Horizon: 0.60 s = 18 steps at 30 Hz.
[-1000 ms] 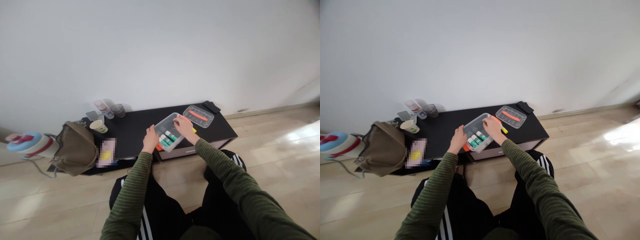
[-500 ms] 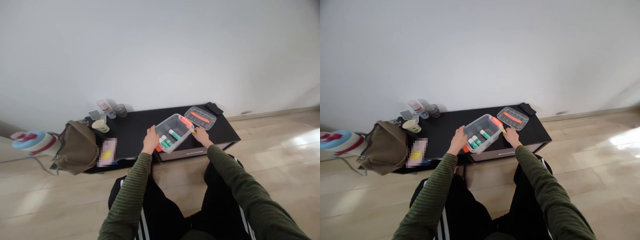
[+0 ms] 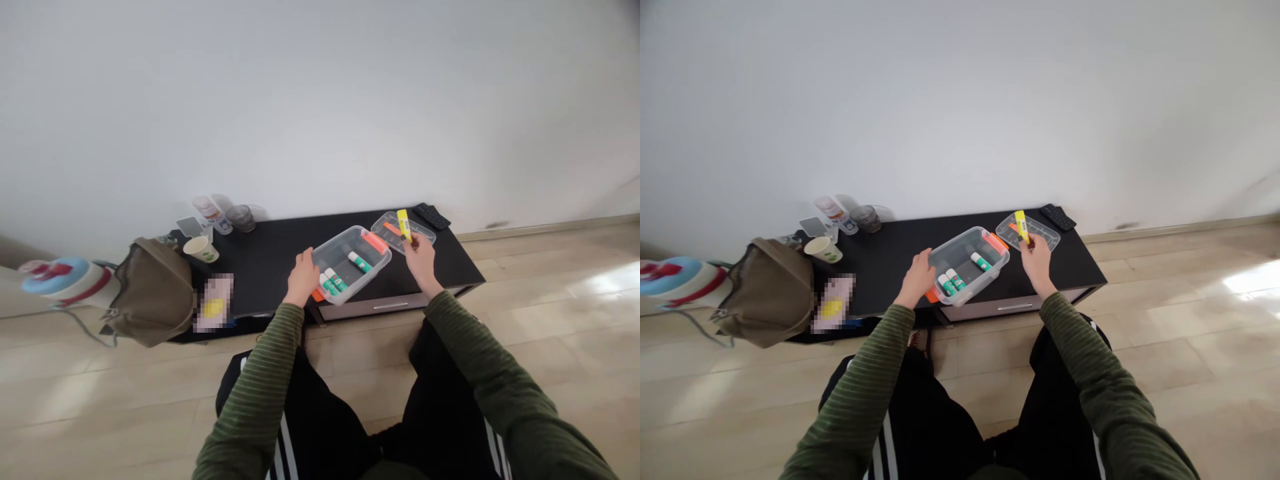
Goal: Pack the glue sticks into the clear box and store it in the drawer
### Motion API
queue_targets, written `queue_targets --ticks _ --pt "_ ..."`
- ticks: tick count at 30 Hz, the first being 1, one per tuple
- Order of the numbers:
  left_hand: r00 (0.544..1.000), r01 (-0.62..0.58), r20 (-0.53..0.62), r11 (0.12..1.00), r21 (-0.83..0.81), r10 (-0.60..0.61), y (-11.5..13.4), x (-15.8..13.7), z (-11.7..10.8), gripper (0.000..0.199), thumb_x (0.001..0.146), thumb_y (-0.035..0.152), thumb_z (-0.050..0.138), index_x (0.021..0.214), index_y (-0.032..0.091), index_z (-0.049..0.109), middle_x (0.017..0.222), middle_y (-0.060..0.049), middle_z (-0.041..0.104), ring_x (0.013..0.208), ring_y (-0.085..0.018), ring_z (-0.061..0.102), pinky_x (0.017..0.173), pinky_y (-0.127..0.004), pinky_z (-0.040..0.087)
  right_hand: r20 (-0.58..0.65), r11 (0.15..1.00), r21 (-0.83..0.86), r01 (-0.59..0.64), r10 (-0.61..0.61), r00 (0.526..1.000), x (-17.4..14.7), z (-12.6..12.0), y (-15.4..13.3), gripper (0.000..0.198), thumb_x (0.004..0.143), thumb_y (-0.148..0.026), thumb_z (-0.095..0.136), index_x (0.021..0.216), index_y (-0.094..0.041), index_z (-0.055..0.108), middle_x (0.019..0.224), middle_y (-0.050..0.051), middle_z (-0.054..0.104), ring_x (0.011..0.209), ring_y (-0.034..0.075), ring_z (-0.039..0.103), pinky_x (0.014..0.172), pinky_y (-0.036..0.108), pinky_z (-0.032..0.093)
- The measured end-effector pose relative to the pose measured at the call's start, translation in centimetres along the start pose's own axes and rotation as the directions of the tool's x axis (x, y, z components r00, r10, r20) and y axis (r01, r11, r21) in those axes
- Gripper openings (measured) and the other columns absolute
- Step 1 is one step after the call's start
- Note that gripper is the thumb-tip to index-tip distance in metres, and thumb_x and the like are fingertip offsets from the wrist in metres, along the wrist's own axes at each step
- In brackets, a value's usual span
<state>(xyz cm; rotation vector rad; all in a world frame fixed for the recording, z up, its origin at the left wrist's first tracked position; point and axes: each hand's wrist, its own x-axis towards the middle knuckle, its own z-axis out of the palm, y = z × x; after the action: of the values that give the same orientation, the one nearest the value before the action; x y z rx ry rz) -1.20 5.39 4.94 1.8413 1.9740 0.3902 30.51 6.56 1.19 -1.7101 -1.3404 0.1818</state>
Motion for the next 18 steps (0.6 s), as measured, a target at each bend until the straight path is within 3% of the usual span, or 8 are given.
queue_targets --ticks 2,4,6,11,14,18 --pt "1.000 -0.007 -0.001 1.000 0.002 0.007 0.1 0.1 0.0 0.061 0.092 0.018 0.040 0.153 0.020 0.036 0.147 -0.018 0.048 0.121 -0.033 0.064 0.100 -0.046 0.050 0.014 0.984 0.021 0.177 -0.178 0.984 0.0 -0.6 -2.0 0.036 0.091 -0.036 0.054 0.117 -0.016 0.069 0.109 0.012 0.070 0.085 0.021 0.063 0.080 0.035 0.051" --pt "1.000 -0.011 -0.003 1.000 0.002 0.011 0.3 0.1 0.0 0.061 0.092 0.018 0.039 0.153 0.020 0.036 0.147 -0.018 0.048 0.121 -0.033 0.064 0.100 -0.046 0.051 0.121 0.946 -0.025 0.324 -0.319 0.940 0.0 -0.7 -4.0 0.032 0.090 -0.034 0.057 0.114 -0.019 0.071 0.109 0.010 0.070 0.091 0.023 0.063 0.083 0.035 0.050" --pt "1.000 -0.010 0.001 1.000 0.001 0.010 0.4 0.1 -0.1 0.061 0.092 0.018 0.039 0.153 0.020 0.036 0.148 -0.018 0.048 0.121 -0.034 0.064 0.100 -0.046 0.051 0.247 0.899 -0.122 0.421 -0.384 0.890 0.1 -0.2 -5.8 0.028 0.090 -0.031 0.058 0.112 -0.020 0.073 0.106 0.010 0.071 0.101 0.025 0.061 0.088 0.035 0.048" --pt "1.000 -0.008 0.011 1.000 -0.025 0.009 0.3 0.1 -0.1 0.061 0.092 0.018 0.040 0.153 0.021 0.036 0.150 -0.018 0.046 0.123 -0.033 0.063 0.103 -0.046 0.049 0.544 0.748 -0.402 0.528 -0.269 0.795 0.4 1.7 -8.9 0.032 0.093 -0.025 0.056 0.119 -0.016 0.070 0.108 0.015 0.071 0.113 0.029 0.056 0.091 0.034 0.043" --pt "1.000 -0.026 0.001 0.998 -0.062 0.026 0.0 0.2 0.0 0.059 0.092 0.017 0.040 0.151 0.021 0.038 0.149 -0.016 0.047 0.126 -0.032 0.060 0.106 -0.045 0.047 0.620 0.669 -0.488 0.561 -0.187 0.762 0.5 2.6 -10.1 0.034 0.092 -0.017 0.053 0.123 -0.014 0.068 0.114 0.018 0.071 0.115 0.030 0.055 0.088 0.035 0.044" --pt "0.998 -0.056 -0.025 0.992 -0.110 0.053 -0.3 0.2 0.2 0.057 0.091 0.016 0.040 0.148 0.021 0.041 0.146 -0.015 0.050 0.129 -0.030 0.058 0.108 -0.043 0.047 0.680 0.622 -0.548 0.560 -0.058 0.731 0.3 3.9 -11.2 0.029 0.092 -0.008 0.049 0.104 -0.011 0.075 0.110 0.022 0.072 0.108 0.031 0.063 0.084 0.038 0.046"
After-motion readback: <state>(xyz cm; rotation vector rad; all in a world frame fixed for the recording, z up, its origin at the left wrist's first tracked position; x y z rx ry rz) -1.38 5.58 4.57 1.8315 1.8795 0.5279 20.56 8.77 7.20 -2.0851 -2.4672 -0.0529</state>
